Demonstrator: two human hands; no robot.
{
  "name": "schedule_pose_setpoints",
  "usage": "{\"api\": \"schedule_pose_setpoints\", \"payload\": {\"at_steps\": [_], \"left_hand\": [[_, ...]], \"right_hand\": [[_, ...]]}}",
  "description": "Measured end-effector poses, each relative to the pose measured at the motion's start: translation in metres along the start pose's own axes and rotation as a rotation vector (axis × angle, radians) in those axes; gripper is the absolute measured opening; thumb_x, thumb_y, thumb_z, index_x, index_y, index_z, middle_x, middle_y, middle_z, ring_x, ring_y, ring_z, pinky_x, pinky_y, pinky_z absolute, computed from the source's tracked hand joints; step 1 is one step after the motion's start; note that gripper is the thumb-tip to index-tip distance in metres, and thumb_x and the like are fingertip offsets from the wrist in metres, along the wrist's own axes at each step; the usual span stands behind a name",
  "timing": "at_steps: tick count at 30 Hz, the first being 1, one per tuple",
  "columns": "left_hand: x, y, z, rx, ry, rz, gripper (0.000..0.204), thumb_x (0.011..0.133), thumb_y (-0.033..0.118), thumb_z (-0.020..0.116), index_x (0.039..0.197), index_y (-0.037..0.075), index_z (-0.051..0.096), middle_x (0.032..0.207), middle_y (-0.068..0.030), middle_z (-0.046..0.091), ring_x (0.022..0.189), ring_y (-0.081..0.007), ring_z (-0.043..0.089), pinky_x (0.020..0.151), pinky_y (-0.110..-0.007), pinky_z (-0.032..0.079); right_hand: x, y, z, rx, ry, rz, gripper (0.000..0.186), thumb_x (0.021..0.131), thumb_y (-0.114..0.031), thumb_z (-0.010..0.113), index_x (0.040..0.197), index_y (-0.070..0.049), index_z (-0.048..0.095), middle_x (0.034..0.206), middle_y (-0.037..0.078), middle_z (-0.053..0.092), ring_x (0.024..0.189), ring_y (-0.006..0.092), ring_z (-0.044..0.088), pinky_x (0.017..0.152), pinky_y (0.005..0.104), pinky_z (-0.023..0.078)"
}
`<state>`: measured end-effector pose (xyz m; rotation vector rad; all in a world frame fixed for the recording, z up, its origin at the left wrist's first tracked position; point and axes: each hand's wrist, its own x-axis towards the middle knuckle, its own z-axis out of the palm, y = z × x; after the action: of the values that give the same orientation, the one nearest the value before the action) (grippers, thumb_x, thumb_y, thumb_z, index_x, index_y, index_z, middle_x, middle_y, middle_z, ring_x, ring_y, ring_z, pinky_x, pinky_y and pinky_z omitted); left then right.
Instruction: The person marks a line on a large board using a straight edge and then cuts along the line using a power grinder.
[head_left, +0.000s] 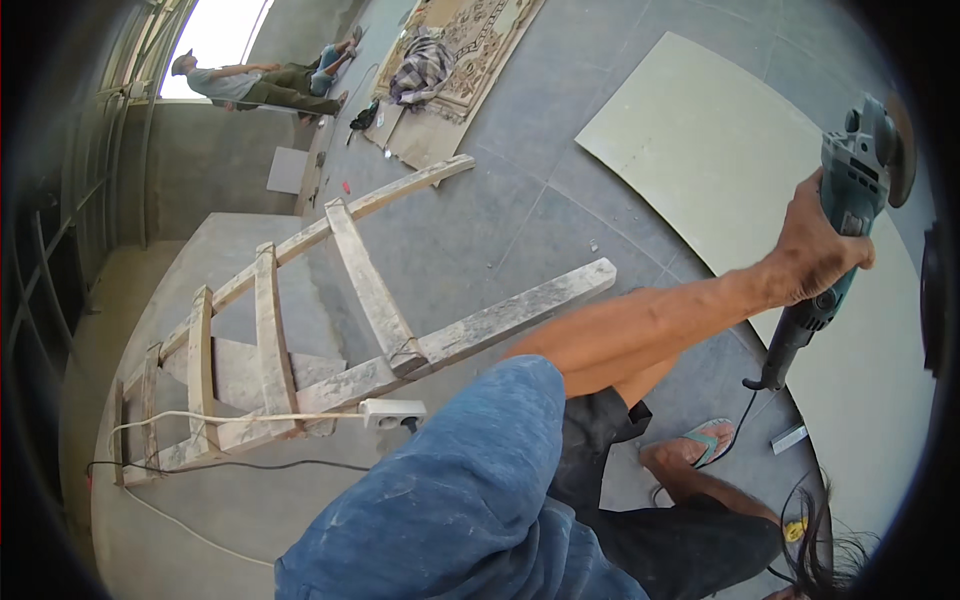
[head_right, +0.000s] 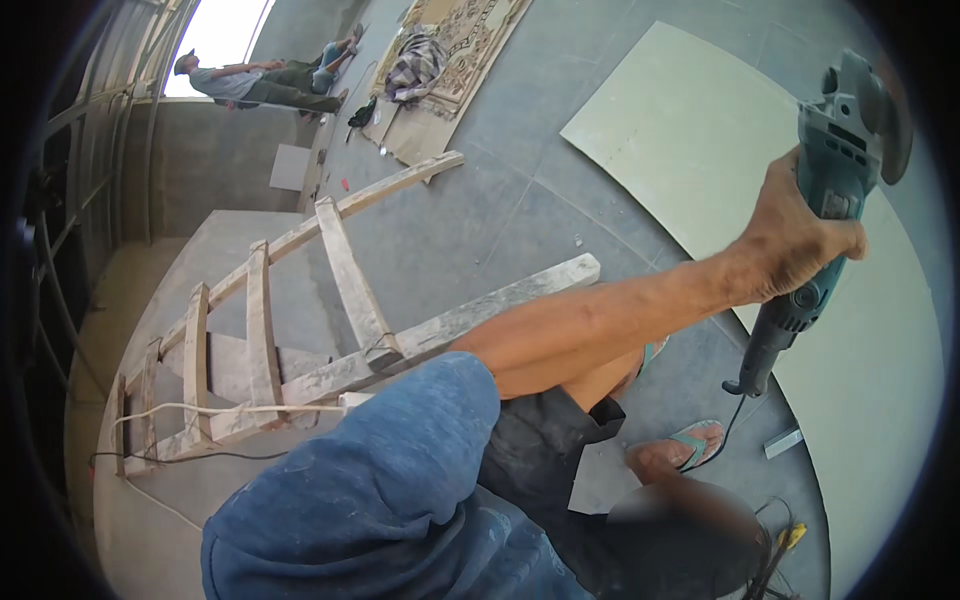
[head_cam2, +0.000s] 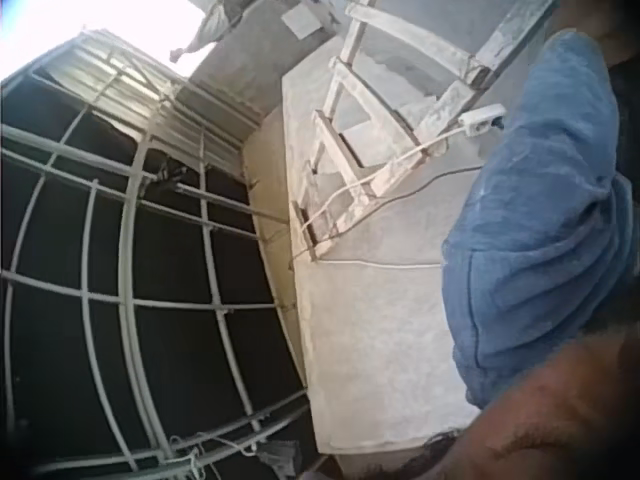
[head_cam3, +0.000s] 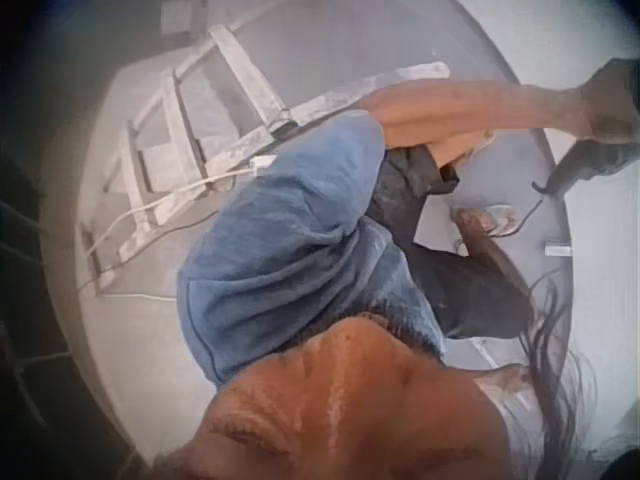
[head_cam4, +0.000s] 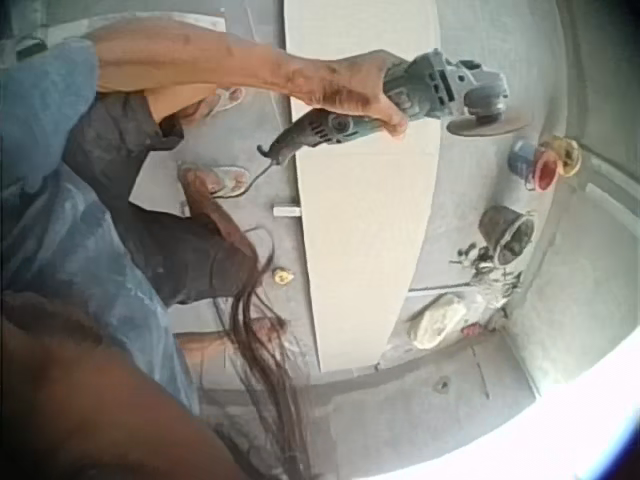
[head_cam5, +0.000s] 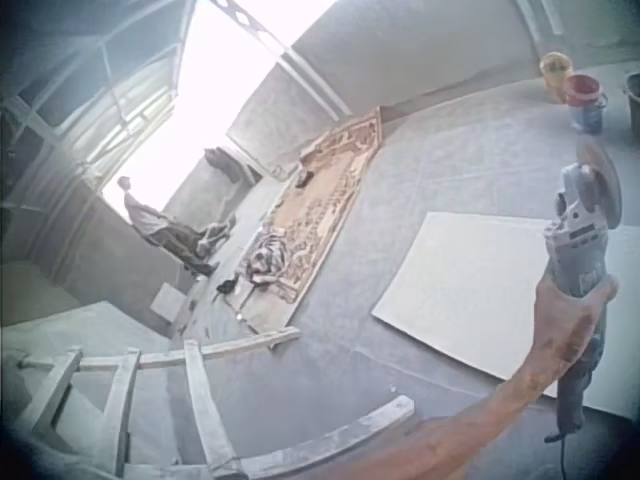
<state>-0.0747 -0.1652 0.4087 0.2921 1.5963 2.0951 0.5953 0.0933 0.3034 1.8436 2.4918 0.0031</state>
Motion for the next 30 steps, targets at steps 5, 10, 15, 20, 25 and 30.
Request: {"api": "schedule_pose_setpoints", "payload": {"at_steps": [5, 10, 15, 20, 25, 30], "left_hand": [[-0.060, 0.076, 0.020, -0.079, 0.200, -0.085, 0.061, 0.058, 0.008, 0.073, 0.115, 0.000, 0.052, 0.089, -0.0045, 0.057, 0.080, -0.0174, 0.055, 0.075, -0.032, 0.049], [-0.155, 0.174, 0.013, -0.053, 0.301, -0.169, 0.063, 0.064, 0.011, 0.075, 0.121, 0.000, 0.052, 0.102, -0.0062, 0.061, 0.091, -0.0163, 0.058, 0.084, -0.032, 0.049], [-0.274, 0.245, -0.030, 0.049, 0.381, -0.204, 0.064, 0.070, 0.014, 0.080, 0.126, 0.001, 0.052, 0.107, -0.0067, 0.064, 0.098, -0.0155, 0.061, 0.089, -0.033, 0.050], [-0.371, 0.278, -0.088, 0.129, 0.445, -0.230, 0.053, 0.073, 0.013, 0.081, 0.119, -0.002, 0.059, 0.108, -0.0089, 0.067, 0.096, -0.0162, 0.065, 0.086, -0.031, 0.053], [-0.468, 0.284, -0.130, 0.034, 0.515, -0.494, 0.045, 0.073, 0.011, 0.078, 0.112, -0.004, 0.062, 0.100, -0.0119, 0.069, 0.088, -0.0190, 0.068, 0.078, -0.034, 0.056], [-0.539, 0.303, -0.162, 0.062, 0.540, -0.605, 0.048, 0.073, 0.011, 0.073, 0.116, -0.006, 0.059, 0.098, -0.0162, 0.067, 0.088, -0.0241, 0.068, 0.081, -0.038, 0.057]], "right_hand": [[0.016, -0.132, -0.100, 0.659, -0.055, -0.284, 0.034, 0.101, -0.014, 0.051, 0.126, 0.005, 0.065, 0.123, 0.016, 0.067, 0.112, 0.0253, 0.064, 0.100, 0.0366, 0.049], [-0.014, -0.296, -0.220, 0.790, -0.024, -0.221, 0.014, 0.097, -0.008, 0.068, 0.099, 0.004, 0.061, 0.102, 0.016, 0.067, 0.097, 0.0206, 0.065, 0.088, 0.0324, 0.055], [-0.088, -0.395, -0.263, 1.074, -0.434, -0.291, 0.019, 0.102, -0.001, 0.053, 0.115, -0.004, 0.039, 0.104, 0.019, 0.063, 0.082, 0.0171, 0.063, 0.077, 0.0287, 0.052], [-0.226, -0.459, -0.253, 1.259, -0.901, -0.328, 0.052, 0.098, -0.003, 0.063, 0.137, 0.002, 0.030, 0.107, 0.014, 0.062, 0.100, 0.0207, 0.066, 0.087, 0.0323, 0.055], [-0.361, -0.493, -0.224, 1.053, -1.398, -0.343, 0.029, 0.101, -0.013, 0.061, 0.121, 0.008, 0.057, 0.092, 0.010, 0.071, 0.071, 0.0136, 0.067, 0.062, 0.0257, 0.056], [-0.477, -0.526, -0.205, 0.924, -1.373, -0.666, 0.031, 0.093, -0.025, 0.069, 0.103, 0.004, 0.068, 0.077, 0.013, 0.071, 0.066, 0.0192, 0.065, 0.064, 0.0331, 0.051]]}}
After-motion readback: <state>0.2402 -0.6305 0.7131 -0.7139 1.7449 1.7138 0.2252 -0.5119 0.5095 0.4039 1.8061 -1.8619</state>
